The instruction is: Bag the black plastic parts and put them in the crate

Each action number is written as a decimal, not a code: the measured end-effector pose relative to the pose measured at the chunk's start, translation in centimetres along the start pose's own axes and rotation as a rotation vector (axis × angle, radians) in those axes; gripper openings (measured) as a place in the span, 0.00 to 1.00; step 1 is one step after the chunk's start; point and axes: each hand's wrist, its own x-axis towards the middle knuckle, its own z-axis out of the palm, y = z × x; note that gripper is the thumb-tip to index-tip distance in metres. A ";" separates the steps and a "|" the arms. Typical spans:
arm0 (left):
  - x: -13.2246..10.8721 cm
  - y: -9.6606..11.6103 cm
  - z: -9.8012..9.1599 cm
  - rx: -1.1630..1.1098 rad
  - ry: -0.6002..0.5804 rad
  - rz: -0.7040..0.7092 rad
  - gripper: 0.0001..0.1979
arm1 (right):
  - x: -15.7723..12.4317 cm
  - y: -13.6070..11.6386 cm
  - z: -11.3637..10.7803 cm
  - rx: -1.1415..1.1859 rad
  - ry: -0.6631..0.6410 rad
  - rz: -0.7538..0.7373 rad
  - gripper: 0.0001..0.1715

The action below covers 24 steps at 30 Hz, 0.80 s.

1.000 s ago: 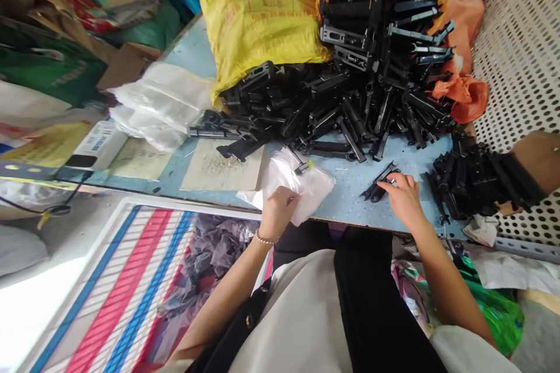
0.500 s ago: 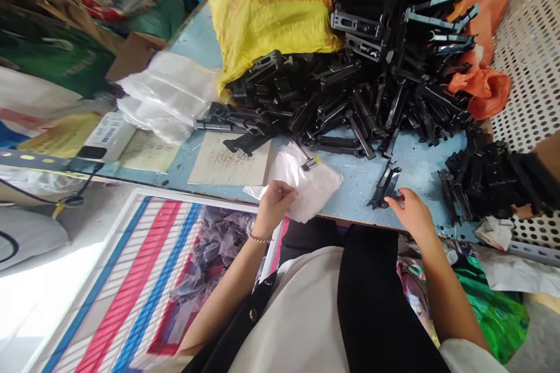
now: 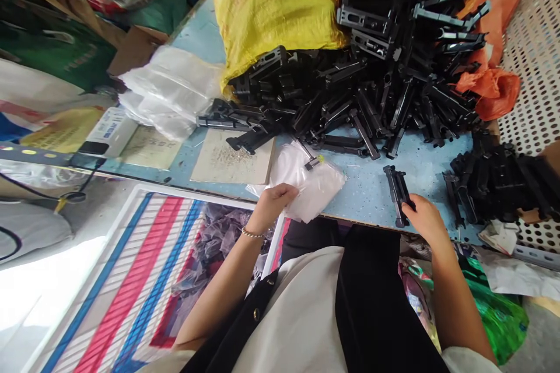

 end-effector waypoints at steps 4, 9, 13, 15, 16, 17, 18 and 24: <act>0.2 0.0 0.2 -0.111 0.012 -0.013 0.17 | -1.4 -2.6 2.3 0.731 -0.119 -0.145 0.24; 0.2 0.3 0.8 -0.343 -0.010 -0.081 0.23 | -3.0 -9.9 5.4 1.194 -0.611 -0.091 0.28; -1.2 0.2 1.9 0.050 0.116 0.166 0.18 | -3.2 -13.5 6.2 1.264 -0.719 -0.136 0.28; -1.8 0.0 2.7 0.455 0.159 0.322 0.11 | -2.8 -13.9 6.5 1.329 -0.716 -0.156 0.26; -1.9 -0.1 3.0 0.588 0.153 0.361 0.07 | -2.5 -13.9 6.6 1.360 -0.718 -0.156 0.25; -1.8 -0.2 3.2 0.640 0.132 0.366 0.05 | -2.3 -13.7 6.8 1.383 -0.720 -0.148 0.25; -1.5 -0.2 3.1 0.609 0.113 0.334 0.06 | -2.0 -13.5 7.0 1.398 -0.720 -0.132 0.26; 0.8 0.1 0.3 -0.088 -0.005 -0.039 0.14 | -1.8 -12.1 7.7 1.435 -0.707 -0.042 0.29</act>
